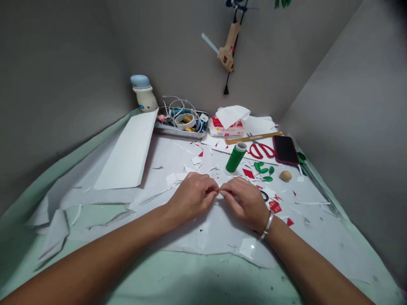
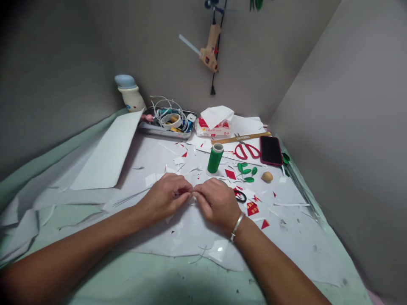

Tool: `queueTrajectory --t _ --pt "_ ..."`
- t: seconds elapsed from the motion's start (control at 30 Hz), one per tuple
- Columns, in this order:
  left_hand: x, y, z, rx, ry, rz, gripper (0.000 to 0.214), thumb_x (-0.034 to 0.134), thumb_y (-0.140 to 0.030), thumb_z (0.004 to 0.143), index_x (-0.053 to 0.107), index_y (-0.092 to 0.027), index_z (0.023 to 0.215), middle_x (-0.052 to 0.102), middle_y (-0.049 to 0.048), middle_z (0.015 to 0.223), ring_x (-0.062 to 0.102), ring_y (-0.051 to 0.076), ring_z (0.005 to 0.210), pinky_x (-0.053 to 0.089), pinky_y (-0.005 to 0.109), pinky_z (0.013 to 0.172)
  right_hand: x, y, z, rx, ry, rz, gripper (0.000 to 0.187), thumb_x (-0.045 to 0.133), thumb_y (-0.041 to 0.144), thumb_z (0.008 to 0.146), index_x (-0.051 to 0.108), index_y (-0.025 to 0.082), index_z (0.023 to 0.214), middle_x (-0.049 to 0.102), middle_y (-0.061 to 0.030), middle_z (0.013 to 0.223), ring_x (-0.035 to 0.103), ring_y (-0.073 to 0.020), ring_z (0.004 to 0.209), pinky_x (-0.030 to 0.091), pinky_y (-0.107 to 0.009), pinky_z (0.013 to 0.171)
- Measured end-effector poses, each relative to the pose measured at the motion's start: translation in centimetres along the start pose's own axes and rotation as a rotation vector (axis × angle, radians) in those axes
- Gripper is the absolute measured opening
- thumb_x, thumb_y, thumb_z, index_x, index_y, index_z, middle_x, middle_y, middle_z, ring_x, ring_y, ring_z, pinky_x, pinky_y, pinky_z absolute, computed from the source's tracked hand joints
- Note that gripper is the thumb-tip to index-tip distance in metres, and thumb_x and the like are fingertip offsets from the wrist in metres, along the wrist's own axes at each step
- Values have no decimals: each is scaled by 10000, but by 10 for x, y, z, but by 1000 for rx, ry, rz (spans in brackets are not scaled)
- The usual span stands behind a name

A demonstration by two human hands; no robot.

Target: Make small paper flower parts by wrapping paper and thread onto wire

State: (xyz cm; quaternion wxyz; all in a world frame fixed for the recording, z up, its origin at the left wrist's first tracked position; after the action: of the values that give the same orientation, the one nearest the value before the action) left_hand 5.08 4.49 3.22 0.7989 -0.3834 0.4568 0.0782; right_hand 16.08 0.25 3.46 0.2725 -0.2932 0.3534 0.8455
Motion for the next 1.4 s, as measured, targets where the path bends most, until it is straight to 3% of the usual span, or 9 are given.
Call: queueTrajectory --t 0.17,0.3,0.43,0.7,0.87,0.97,1.1,1.23,1.4 --pt "0 -5 1 -18 50 -180 83 609 -169 827 675 -210 797 672 -5 760 586 153 766 450 339 822 3 -25 0 203 13 172 128 536 169 910 642 198 845 651 -9 764 574 -142 693 433 -266 662" --pt "-11 2 3 -115 -51 -257 94 589 -162 829 672 -204 816 688 1 830 602 151 803 464 273 696 11 -18 -2 114 89 131 115 549 160 891 657 199 876 654 -17 763 574 -158 715 427 -284 691" --pt "-13 5 2 -99 -107 -94 113 571 -127 816 656 -195 784 688 6 801 589 167 797 449 342 803 11 -1 -3 -28 92 34 115 541 183 896 655 186 877 622 -29 719 543 -170 690 422 -305 686" --pt "-3 -4 1 0 9 -109 101 588 -165 835 674 -216 847 673 5 788 578 167 788 444 366 834 -2 -21 0 173 -32 91 138 532 186 909 653 203 844 650 -21 750 573 -157 689 435 -281 657" --pt "-14 5 3 -111 -98 -143 106 570 -155 841 659 -206 816 682 9 835 588 169 825 454 332 792 10 -9 -1 31 95 15 127 541 180 892 667 190 884 630 -27 723 551 -172 695 428 -303 674" --pt "-11 5 2 -77 -93 -39 109 567 -133 829 653 -193 799 678 14 799 581 178 792 432 364 815 10 0 -1 -40 93 -27 139 529 191 903 664 174 874 621 -39 712 540 -180 694 425 -313 673" --pt "0 -2 0 16 12 -4 114 573 -142 830 672 -198 831 677 19 775 573 184 775 423 388 833 1 -7 1 32 -3 15 132 532 196 913 654 182 864 628 -35 726 546 -171 694 426 -303 670" --pt "-4 -2 2 -27 -3 -121 102 584 -156 837 668 -214 836 678 1 800 585 166 803 449 349 822 -1 -20 1 151 -25 56 129 545 172 903 649 198 832 636 -22 735 557 -159 692 431 -289 668" --pt "-14 6 3 -103 -101 -101 109 561 -150 844 650 -204 813 693 9 838 593 171 811 447 369 848 10 -5 0 -8 90 -21 130 534 185 899 662 189 876 629 -32 718 547 -176 693 429 -310 665"
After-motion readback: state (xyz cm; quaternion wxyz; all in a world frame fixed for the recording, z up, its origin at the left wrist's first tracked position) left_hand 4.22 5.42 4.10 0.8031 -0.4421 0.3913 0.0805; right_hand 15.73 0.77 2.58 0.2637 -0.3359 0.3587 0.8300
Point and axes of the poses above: each hand's wrist, its own z-axis towards the middle knuckle, its own x-axis out of the palm, y = z × x, the point moved 8 cm from there along z, towards the middle knuckle
